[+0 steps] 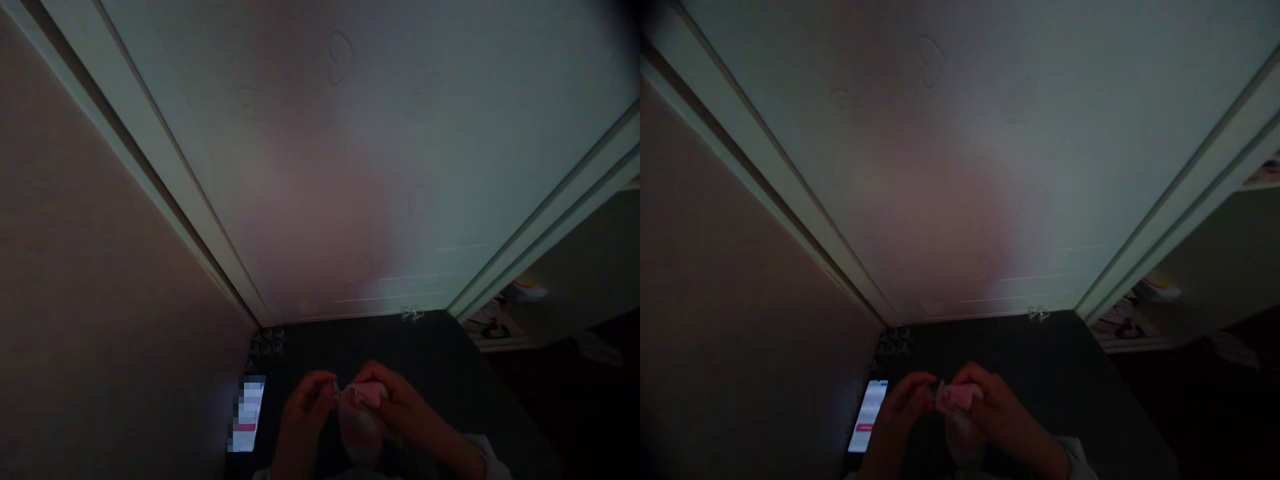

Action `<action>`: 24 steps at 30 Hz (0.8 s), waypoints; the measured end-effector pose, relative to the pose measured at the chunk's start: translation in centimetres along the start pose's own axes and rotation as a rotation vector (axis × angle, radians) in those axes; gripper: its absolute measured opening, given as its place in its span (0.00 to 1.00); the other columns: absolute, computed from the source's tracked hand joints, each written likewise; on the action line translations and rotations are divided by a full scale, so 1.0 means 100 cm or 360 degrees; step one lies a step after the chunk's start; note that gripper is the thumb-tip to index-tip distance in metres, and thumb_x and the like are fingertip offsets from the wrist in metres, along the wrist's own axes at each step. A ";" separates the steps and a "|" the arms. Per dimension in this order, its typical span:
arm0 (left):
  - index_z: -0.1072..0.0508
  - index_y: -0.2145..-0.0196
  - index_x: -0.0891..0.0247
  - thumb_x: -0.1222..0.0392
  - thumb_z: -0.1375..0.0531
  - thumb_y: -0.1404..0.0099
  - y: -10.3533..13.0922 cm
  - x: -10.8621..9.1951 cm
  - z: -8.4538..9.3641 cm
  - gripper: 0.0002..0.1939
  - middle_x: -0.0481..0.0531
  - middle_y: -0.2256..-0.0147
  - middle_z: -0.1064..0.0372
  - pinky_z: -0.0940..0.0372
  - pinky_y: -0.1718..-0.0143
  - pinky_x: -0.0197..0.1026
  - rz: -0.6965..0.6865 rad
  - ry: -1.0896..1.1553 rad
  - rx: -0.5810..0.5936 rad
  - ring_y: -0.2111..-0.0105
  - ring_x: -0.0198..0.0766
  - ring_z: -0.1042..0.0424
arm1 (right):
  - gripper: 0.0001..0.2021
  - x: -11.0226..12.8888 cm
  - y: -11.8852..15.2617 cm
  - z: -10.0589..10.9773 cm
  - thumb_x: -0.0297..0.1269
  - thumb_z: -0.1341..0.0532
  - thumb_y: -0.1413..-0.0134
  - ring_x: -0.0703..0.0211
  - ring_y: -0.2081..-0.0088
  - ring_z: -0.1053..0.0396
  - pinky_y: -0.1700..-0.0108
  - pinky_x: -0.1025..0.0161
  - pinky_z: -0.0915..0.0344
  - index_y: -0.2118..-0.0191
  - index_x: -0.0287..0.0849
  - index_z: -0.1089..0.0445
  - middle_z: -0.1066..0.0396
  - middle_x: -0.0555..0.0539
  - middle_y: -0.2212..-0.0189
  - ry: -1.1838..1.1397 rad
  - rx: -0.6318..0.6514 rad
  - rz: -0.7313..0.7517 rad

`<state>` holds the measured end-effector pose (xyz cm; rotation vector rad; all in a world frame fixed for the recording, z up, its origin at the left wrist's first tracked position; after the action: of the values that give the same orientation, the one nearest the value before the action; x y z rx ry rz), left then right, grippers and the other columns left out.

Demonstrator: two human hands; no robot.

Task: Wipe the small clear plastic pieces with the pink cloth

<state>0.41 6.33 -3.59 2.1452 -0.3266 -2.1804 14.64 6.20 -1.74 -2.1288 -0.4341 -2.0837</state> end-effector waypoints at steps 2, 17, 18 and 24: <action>0.24 0.64 0.62 0.45 0.38 0.45 0.001 -0.002 -0.001 0.18 0.51 0.68 0.27 0.36 0.65 0.39 0.0005 -0.0016 0.0013 0.67 0.41 0.30 | 0.08 0.002 0.001 0.002 0.41 0.39 0.52 0.62 0.74 0.40 0.72 0.66 0.44 0.71 0.42 0.32 0.36 0.53 0.78 0.0025 -0.0017 0.0014; 0.23 0.63 0.58 0.46 0.34 0.48 0.013 -0.005 -0.010 0.18 0.49 0.69 0.29 0.38 0.64 0.36 -0.0104 0.0180 0.0318 0.67 0.38 0.33 | 0.11 -0.032 0.005 -0.002 0.42 0.35 0.57 0.65 0.76 0.43 0.74 0.68 0.46 0.73 0.40 0.34 0.39 0.55 0.78 -0.0244 0.0074 -0.0148; 0.22 0.63 0.58 0.46 0.34 0.49 0.013 -0.004 -0.010 0.18 0.49 0.69 0.29 0.38 0.65 0.35 -0.0101 0.0213 0.0310 0.67 0.38 0.33 | 0.11 -0.034 0.004 -0.003 0.42 0.35 0.57 0.65 0.76 0.43 0.74 0.68 0.45 0.73 0.40 0.34 0.38 0.54 0.78 -0.0247 0.0070 -0.0145; 0.25 0.59 0.57 0.46 0.33 0.50 0.005 0.005 -0.005 0.22 0.52 0.65 0.25 0.36 0.61 0.39 0.0004 0.0307 0.0178 0.64 0.42 0.29 | 0.08 -0.044 0.002 0.004 0.40 0.37 0.54 0.63 0.74 0.40 0.73 0.67 0.44 0.70 0.41 0.31 0.36 0.53 0.76 -0.0159 -0.0028 -0.0132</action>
<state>0.82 5.66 -3.95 2.3883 -0.4466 -1.9766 15.06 5.62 -6.10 -2.2699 -0.5258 -2.0367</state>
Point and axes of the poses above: each hand's wrist, its own y-axis away from the middle knuckle, its own z-axis out of the back of the hand, x = y × z, the point moved 9 cm from there along -y, towards the middle knuckle
